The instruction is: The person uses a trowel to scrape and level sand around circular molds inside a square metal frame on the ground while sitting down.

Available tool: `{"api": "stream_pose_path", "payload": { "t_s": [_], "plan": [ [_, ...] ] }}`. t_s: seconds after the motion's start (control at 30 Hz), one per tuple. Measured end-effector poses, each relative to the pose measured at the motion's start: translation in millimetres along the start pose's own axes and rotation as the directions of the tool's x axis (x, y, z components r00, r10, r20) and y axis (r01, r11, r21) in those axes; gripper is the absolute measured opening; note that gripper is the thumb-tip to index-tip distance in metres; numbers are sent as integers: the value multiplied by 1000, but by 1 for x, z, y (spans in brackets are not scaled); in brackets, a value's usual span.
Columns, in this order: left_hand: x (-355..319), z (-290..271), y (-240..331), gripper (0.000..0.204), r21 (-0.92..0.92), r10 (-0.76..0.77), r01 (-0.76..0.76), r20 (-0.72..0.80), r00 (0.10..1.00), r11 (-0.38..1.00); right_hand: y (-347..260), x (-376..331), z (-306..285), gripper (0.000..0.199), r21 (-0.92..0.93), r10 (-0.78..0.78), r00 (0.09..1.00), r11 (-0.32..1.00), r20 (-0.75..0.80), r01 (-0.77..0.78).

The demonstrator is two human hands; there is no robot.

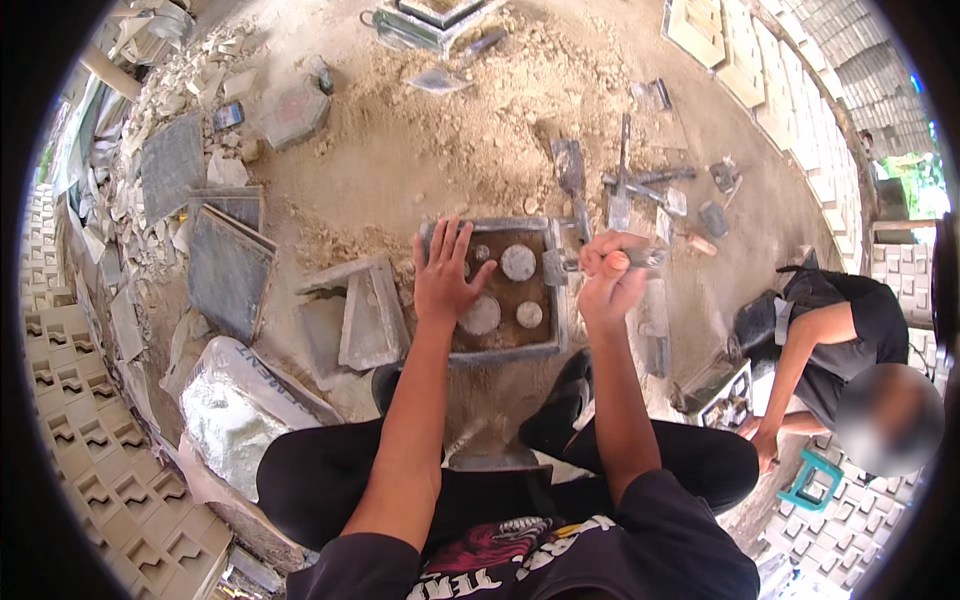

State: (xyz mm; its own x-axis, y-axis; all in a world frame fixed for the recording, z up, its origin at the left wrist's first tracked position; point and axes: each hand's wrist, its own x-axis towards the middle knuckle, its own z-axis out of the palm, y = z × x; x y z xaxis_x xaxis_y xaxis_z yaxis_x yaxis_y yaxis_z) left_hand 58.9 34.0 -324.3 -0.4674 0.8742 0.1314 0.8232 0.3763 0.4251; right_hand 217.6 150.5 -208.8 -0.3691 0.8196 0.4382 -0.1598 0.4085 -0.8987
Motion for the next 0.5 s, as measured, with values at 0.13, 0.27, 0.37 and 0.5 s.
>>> {"api": "stream_pose_path", "payload": {
  "t_s": [0.13, 0.27, 0.37, 0.5],
  "plan": [
    [0, 1, 2, 70, -26, -4, 4, -3, 1000, 1000, 9, -4, 3, 38, -85, 113, 991, 989, -67, -119],
    [0, 3, 2, 70, -37, 2, -3, -21, 1000, 999, -1, -21, -1, 34, -110, -24, 1000, 994, -7, 23],
    [-2, 3, 4, 70, -24, -12, 12, -14, 1000, 1000, 11, -32, -1, 33, -195, 109, 993, 976, 48, -98],
    [-1, 1, 0, 69, -44, -15, 13, -37, 999, 999, -16, -24, 7, 29, -65, 16, 995, 998, -94, -22]
  ]
}}
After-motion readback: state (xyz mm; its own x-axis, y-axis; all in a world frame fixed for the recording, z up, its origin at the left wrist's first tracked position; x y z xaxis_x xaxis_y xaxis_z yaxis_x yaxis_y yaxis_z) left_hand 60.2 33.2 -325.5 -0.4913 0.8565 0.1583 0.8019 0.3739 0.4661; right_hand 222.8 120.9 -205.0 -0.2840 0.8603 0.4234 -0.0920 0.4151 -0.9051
